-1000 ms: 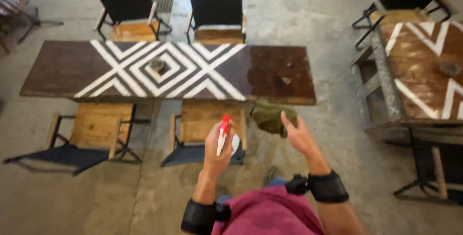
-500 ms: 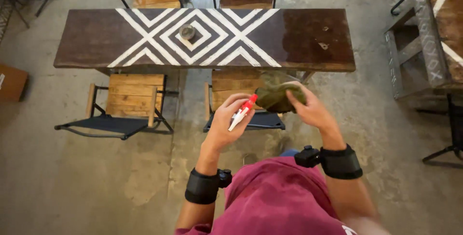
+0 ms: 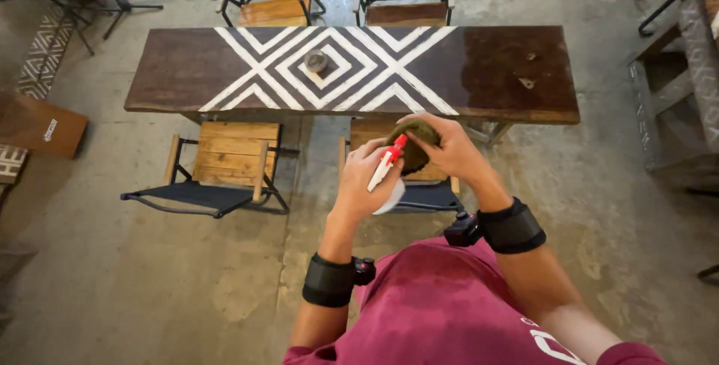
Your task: The person sprays liquid from a spray bottle onto wooden tables and wipes the surfaces with a green cloth. The person moves between multiple tables, repeating the spray and wipe sequence on each one.
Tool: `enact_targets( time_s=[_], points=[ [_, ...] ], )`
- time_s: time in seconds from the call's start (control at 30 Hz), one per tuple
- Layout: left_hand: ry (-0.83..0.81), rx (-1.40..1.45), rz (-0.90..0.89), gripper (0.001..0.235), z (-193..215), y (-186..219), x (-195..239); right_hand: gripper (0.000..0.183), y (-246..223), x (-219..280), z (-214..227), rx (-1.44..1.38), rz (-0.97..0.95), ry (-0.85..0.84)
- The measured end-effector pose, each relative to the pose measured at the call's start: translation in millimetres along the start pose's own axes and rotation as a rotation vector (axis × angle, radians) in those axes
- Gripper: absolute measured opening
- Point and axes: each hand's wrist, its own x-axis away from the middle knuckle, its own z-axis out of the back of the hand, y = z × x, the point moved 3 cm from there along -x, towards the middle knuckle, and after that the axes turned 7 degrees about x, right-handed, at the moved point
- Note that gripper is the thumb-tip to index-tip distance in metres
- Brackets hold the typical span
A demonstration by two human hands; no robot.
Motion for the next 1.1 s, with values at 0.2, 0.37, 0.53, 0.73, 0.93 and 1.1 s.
enact_targets(
  time_s=[0.2,0.37,0.53,0.73,0.93,1.1],
  points=[
    [0.121,-0.062,-0.007,0.021,-4,0,-24,0.035,45,1,21,0.252,-0.009,0.255],
    [0.128,-0.011,-0.021,0.021,-24,12,-53,0.057,104,2,22,-0.133,-0.505,-0.062],
    [-0.083,-0.066,-0.085,0.023,-61,13,-74,0.075,140,-5,19,-0.839,-0.569,-0.084],
    [0.026,0.213,-0.096,0.019,-70,9,-84,0.049,120,-18,64,-0.830,-0.610,0.275],
    [0.097,0.276,0.049,0.023,-46,12,-89,0.041,160,-1,104,-0.737,-0.421,0.499],
    [0.206,0.179,0.021,0.020,-34,-21,-88,0.043,164,3,103,-0.676,-0.495,0.504]
  ],
)
